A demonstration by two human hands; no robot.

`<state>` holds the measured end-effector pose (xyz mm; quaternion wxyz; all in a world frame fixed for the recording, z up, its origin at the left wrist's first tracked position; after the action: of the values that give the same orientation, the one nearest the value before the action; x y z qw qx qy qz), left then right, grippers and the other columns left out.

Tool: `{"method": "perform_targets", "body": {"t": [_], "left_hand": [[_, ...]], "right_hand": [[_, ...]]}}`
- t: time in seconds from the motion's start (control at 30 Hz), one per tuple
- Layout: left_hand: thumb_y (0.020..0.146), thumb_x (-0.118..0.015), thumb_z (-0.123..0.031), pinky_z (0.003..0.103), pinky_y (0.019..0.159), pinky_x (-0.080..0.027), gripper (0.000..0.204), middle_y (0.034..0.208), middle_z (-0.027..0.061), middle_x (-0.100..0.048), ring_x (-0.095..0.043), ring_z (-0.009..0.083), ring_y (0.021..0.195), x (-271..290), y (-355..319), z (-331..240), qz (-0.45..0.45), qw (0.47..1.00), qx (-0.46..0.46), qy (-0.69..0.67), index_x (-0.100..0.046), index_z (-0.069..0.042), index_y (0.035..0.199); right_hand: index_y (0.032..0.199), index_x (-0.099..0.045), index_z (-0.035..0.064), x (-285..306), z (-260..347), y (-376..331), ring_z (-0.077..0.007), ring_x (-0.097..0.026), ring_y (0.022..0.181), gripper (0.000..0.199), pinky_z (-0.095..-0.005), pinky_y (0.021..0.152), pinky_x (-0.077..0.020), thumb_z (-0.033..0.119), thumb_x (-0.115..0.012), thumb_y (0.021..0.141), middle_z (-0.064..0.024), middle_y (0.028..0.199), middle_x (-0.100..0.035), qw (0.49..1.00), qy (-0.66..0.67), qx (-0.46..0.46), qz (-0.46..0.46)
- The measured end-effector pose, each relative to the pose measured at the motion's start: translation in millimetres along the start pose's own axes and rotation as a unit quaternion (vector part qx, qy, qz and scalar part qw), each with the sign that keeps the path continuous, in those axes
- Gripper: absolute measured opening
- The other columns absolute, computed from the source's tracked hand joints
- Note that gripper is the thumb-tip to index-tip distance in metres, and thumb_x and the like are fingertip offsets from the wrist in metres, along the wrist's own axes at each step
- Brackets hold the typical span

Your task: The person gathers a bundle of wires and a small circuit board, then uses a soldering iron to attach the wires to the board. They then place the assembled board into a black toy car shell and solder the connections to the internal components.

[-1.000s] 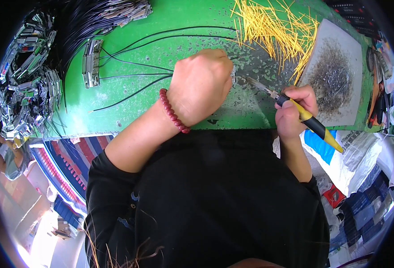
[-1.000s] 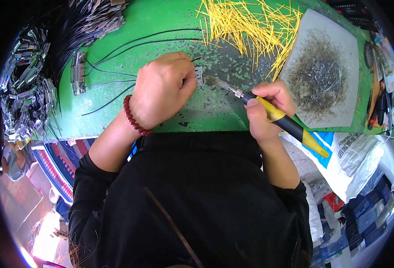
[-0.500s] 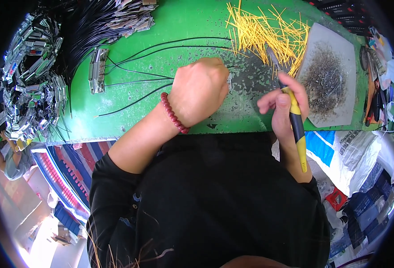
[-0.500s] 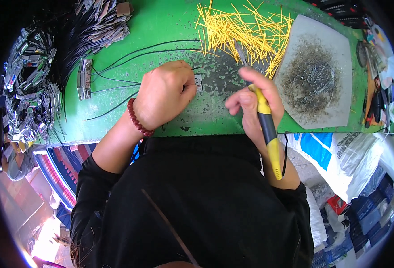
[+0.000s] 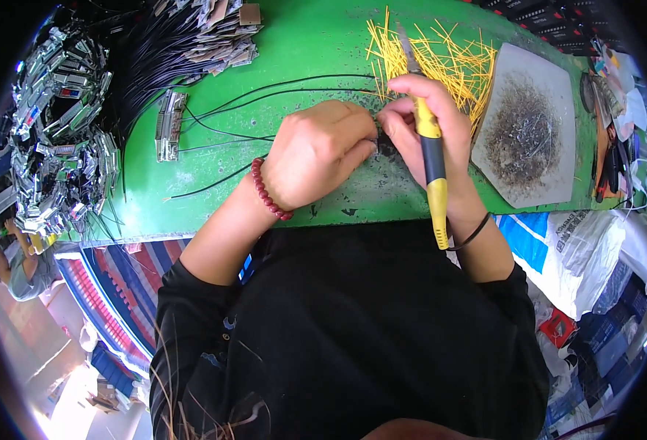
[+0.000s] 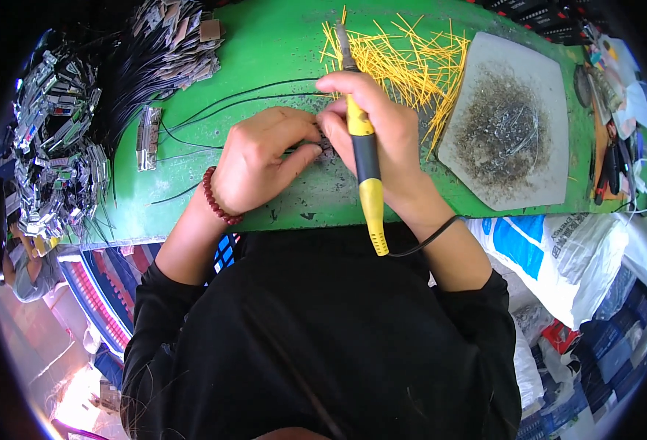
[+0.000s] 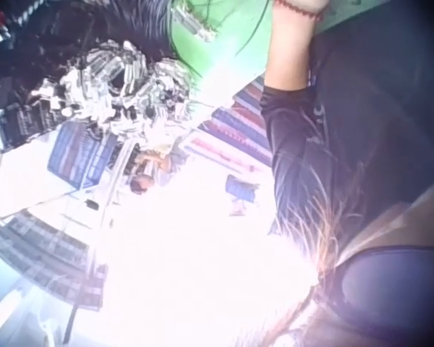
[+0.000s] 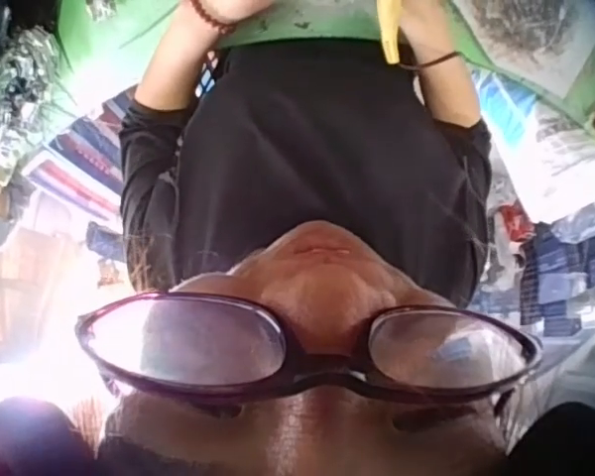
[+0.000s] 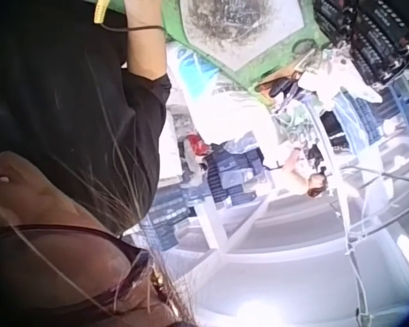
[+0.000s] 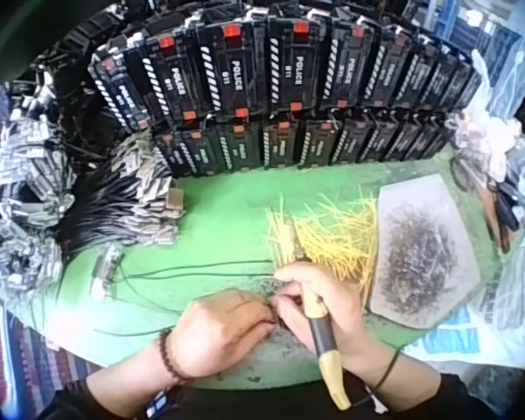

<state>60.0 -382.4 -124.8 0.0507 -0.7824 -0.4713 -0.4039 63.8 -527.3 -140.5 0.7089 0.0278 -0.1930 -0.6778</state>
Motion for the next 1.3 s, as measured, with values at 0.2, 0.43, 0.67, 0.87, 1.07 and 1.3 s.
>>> {"method": "perform_targets", "body": {"t": [0.2,0.43,0.67,0.87,1.07,1.3], "left_hand": [[0.077,-0.067,-0.004,0.036,0.061,-0.05,0.011,0.073,0.011,-0.062,-0.063,0.029,0.068,0,-7,6,-0.104,0.969,0.189,-0.123,-0.062,-0.003,0.086],[0.077,-0.067,-0.007,0.036,0.059,-0.05,0.005,0.074,0.0109,-0.063,-0.062,0.0284,0.066,0,-8,5,-0.111,0.973,0.181,-0.087,-0.063,-0.004,0.08],[0.077,-0.067,-0.008,0.035,0.057,-0.049,0.005,0.073,0.0098,-0.063,-0.062,0.0271,0.065,-1,-10,0,-0.094,0.978,0.168,-0.074,-0.064,-0.005,0.079],[0.076,-0.07,-0.007,0.032,0.055,-0.049,0.007,0.073,0.0083,-0.064,-0.062,0.0242,0.061,-4,-14,5,-0.113,0.972,0.175,-0.107,-0.065,-0.005,0.08],[0.075,-0.07,-0.006,0.033,0.059,-0.05,0.007,0.074,0.0087,-0.063,-0.062,0.0253,0.068,-3,-12,1,-0.125,0.974,0.158,-0.104,-0.063,-0.005,0.078],[0.071,-0.067,-0.003,0.037,0.066,-0.048,0.009,0.079,0.0084,-0.063,-0.06,0.0282,0.074,-19,-14,3,-0.051,0.99,0.102,0.076,-0.059,-0.004,0.073]], "right_hand": [[0.11,-0.057,0.0035,-3,-5,-11,-0.0073,-0.062,0.067,0.034,-0.021,0.06,-0.0515,-0.004,-0.069,0.08,-0.0046,0.076,-0.066,0.99,0.109,-0.082,-0.039],[0.116,-0.048,-0.0015,5,-1,-22,-0.0211,-0.067,0.089,0.035,-0.0274,0.067,-0.0578,-0.01,-0.061,0.085,-0.0128,0.096,-0.06,0.998,0.058,0.015,-0.003],[0.11,-0.058,0.0014,4,0,-21,-0.0159,-0.07,0.086,0.033,-0.0226,0.064,-0.0539,-0.007,-0.068,0.08,-0.0096,0.095,-0.066,0.996,0.08,-0.004,-0.039],[0.113,-0.056,0.0031,-2,-9,-19,-0.0091,-0.065,0.074,0.035,-0.0225,0.063,-0.0526,-0.002,-0.069,0.081,-0.0045,0.079,-0.063,0.993,0.091,-0.08,0.013],[0.114,-0.056,0.0041,6,-13,-21,-0.0096,-0.062,0.066,0.031,-0.0213,0.061,-0.0497,0.002,-0.066,0.085,-0.0055,0.077,-0.066,0.996,0.084,-0.044,0.001],[0.12,-0.059,-0.0042,43,-8,-43,-0.0102,-0.059,0.063,0.05,-0.0235,0.056,-0.0462,0.037,-0.056,0.092,-0.0094,0.079,-0.065,0.996,0.076,-0.045,0.015]]}}
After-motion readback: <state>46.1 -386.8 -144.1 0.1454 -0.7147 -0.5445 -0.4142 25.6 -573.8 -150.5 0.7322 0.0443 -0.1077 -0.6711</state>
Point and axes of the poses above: each hand's wrist, its own y-axis towards the middle knuckle, its own x-axis out of the back of the hand, z = x × y, the point moved 5 cm from there along y, towards the middle knuckle
